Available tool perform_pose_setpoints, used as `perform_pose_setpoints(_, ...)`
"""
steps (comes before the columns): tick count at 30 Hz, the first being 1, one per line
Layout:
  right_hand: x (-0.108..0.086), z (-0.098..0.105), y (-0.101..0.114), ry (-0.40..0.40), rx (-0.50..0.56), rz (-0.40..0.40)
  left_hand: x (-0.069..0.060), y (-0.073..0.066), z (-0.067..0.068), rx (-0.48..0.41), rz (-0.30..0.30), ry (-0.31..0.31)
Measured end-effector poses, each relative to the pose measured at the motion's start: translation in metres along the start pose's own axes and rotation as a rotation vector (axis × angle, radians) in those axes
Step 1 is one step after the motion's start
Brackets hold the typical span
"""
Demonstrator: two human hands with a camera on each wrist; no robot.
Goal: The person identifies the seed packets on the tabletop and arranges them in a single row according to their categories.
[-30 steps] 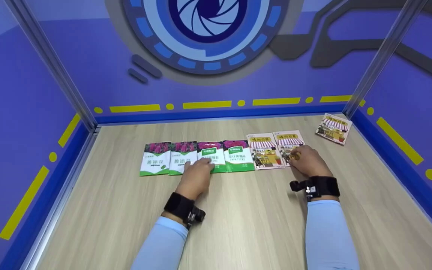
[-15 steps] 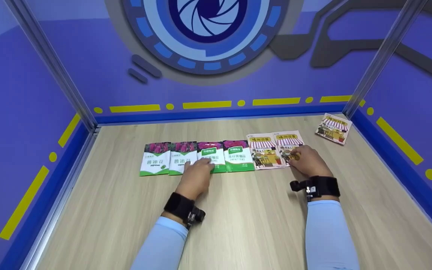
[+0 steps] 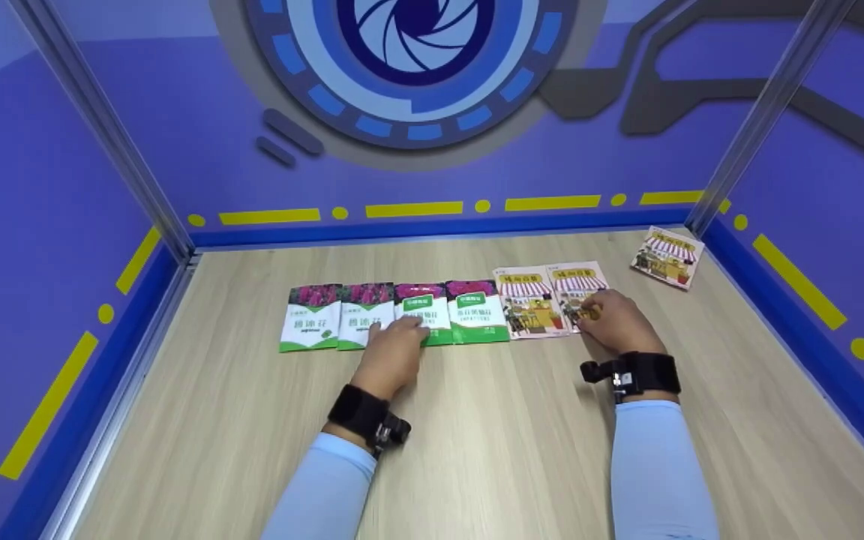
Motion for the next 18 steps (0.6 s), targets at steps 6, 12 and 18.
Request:
perform_pose_setpoints(6, 0.0006, -0.0005, -0.0002, -0.006, -0.001, 0.011, -0.0012, -0.0002, 0.0003, 0.009, -0.013, -0.017)
perform_pose_setpoints(12, 0.0023, -0.0002, -0.0006, -0.021, 0.017, 0.019, -0.0024, -0.0013, 0.0011, 0.031, -0.033, -0.033)
perform_pose_setpoints(18, 0.0031, -0.0002, -0.0015, -0.007, 0.033, -0.016, -0.0025, -0.0022, 0.0021, 0.025, -0.027, -0.028)
Point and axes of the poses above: each hand's wrist, its own x-axis towards the middle knuckle, its own z-axis out of the back of the hand, y = z × x, the point moved 2 cm from there along x, towards the middle knuckle, and after that the axes turned 5 degrees about -z, right-handed, at the moved point
